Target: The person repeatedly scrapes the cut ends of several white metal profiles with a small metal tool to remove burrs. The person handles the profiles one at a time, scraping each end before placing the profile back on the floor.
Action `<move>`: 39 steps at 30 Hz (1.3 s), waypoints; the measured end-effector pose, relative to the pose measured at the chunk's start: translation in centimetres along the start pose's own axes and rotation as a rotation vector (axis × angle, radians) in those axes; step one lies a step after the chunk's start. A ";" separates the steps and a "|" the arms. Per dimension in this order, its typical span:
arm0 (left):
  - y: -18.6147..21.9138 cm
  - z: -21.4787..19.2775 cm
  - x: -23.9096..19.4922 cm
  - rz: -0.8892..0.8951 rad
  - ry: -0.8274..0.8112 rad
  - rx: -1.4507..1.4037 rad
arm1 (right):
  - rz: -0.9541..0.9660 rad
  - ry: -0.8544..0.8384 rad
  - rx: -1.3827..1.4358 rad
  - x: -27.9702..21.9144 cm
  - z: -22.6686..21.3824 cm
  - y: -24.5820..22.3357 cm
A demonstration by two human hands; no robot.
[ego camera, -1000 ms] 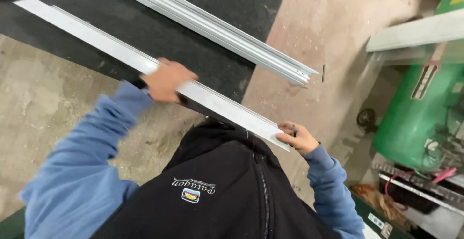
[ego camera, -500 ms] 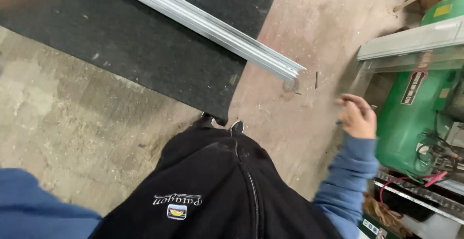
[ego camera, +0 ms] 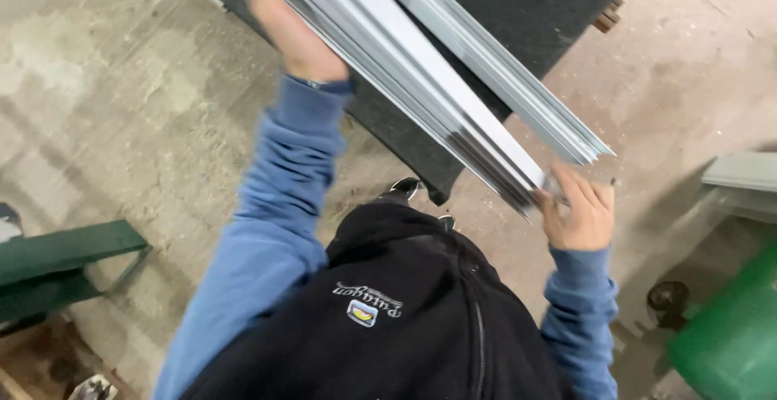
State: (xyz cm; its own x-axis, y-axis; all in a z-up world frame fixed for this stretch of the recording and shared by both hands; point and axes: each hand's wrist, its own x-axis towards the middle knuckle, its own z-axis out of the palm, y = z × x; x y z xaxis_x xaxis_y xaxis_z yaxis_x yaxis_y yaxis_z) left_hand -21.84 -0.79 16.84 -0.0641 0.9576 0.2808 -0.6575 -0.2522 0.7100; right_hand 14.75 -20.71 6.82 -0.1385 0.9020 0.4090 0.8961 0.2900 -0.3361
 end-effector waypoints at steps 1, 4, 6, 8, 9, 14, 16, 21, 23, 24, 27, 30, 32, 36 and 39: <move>-2.3 -2.8 -0.5 0.003 0.061 -0.123 | -0.002 -0.005 0.000 -1.3 0.7 1.1; -9.6 -11.1 -3.3 0.006 0.188 -0.382 | 0.238 -0.274 -0.028 -4.0 2.1 3.3; -15.3 -15.6 -4.2 -0.192 0.350 -0.442 | 0.560 -0.515 -0.054 -4.3 2.2 3.1; -18.2 -18.4 -5.3 -0.287 0.424 -0.403 | 0.521 -0.461 0.029 -6.3 4.6 4.8; -19.5 -20.0 -5.3 -0.338 0.500 -0.339 | 0.436 -0.402 0.133 -6.8 6.1 5.8; -21.2 -24.7 -4.7 -0.558 0.452 -0.380 | 0.588 -0.425 0.239 -7.6 9.6 8.3; -19.4 -25.0 -5.3 -0.705 0.415 -0.361 | 0.628 -0.386 0.279 -8.9 8.6 7.5; -11.3 -18.5 -6.4 -0.748 -0.286 1.401 | 0.499 -0.286 0.101 -8.3 10.4 6.1; -11.4 -6.8 -6.8 -0.562 -0.616 1.364 | 0.502 -0.217 0.123 -9.0 10.9 5.6; -10.1 -1.8 -8.7 -0.359 -0.913 1.302 | 0.485 -0.150 0.154 -9.5 11.2 5.1; -19.4 0.6 -14.2 0.495 -1.085 1.099 | 0.688 0.023 0.467 -10.4 9.9 4.3; -25.4 1.8 -15.4 0.569 -1.177 1.182 | 0.948 0.115 0.729 -14.4 7.4 5.1; -26.4 1.3 -15.8 0.426 -1.349 1.243 | 0.884 0.139 0.725 -16.4 5.4 3.4; -18.0 4.5 -14.7 0.237 -1.555 1.150 | 0.738 0.296 0.757 -16.8 1.8 -2.6; -12.4 7.5 -13.5 0.223 -1.558 1.083 | 0.805 0.402 1.042 -16.7 0.1 -6.8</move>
State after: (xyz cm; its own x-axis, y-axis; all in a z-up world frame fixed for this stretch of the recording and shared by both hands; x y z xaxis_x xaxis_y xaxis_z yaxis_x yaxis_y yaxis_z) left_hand -7.18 -11.69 9.11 0.9701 0.0998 0.2210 -0.0112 -0.8920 0.4520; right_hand 10.90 -37.72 2.23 0.5530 0.8319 -0.0452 -0.0825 0.0007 -0.9966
